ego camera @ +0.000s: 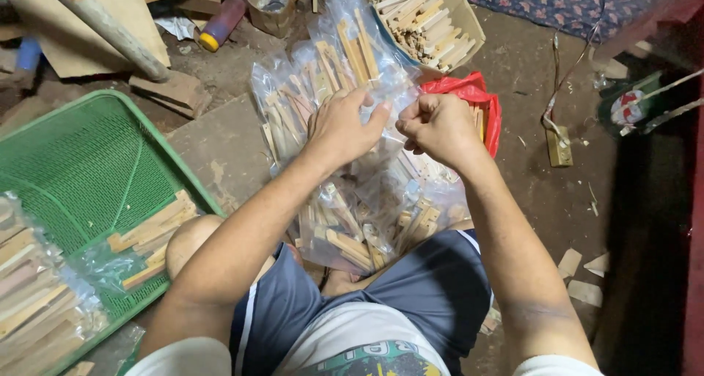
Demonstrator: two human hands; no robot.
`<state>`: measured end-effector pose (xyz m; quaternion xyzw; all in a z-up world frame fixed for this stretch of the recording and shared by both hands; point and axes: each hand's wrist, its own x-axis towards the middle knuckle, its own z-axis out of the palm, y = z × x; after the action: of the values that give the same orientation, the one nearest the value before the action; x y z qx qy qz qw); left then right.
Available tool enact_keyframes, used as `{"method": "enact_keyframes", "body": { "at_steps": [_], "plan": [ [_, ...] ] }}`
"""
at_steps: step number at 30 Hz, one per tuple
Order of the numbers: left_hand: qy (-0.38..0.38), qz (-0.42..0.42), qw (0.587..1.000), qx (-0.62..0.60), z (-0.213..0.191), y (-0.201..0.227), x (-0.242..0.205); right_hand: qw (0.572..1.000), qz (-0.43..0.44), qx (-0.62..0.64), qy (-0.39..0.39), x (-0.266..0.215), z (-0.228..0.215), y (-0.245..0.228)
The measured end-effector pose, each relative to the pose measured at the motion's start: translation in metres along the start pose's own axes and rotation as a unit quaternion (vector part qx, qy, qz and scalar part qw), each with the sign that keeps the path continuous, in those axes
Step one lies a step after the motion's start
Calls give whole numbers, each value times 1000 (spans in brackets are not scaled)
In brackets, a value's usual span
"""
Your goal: The person organizes and packs wooden slats into plastic bags and a green crate.
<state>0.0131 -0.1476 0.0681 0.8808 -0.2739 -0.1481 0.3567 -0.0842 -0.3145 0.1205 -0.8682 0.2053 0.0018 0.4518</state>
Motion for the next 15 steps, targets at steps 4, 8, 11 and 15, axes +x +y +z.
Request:
{"method": "enact_keyframes", "body": {
  "at_steps": [4, 8, 11, 15],
  "plan": [
    [-59, -1, 991, 121, -4, 5, 10, 998, -4, -48, 30, -2, -6, 7],
    [-113, 3, 974, 195, 7, 8, 13, 985, -17, -158, 71, 12, -3, 42],
    [-69, -19, 986, 153, 15, 10, 18, 980, -80, -144, 115, 0, -6, 34],
    [-45, -32, 992, 111, 9, 14, 20, 949, -281, -97, 105, -29, -24, -2]
  ]
}}
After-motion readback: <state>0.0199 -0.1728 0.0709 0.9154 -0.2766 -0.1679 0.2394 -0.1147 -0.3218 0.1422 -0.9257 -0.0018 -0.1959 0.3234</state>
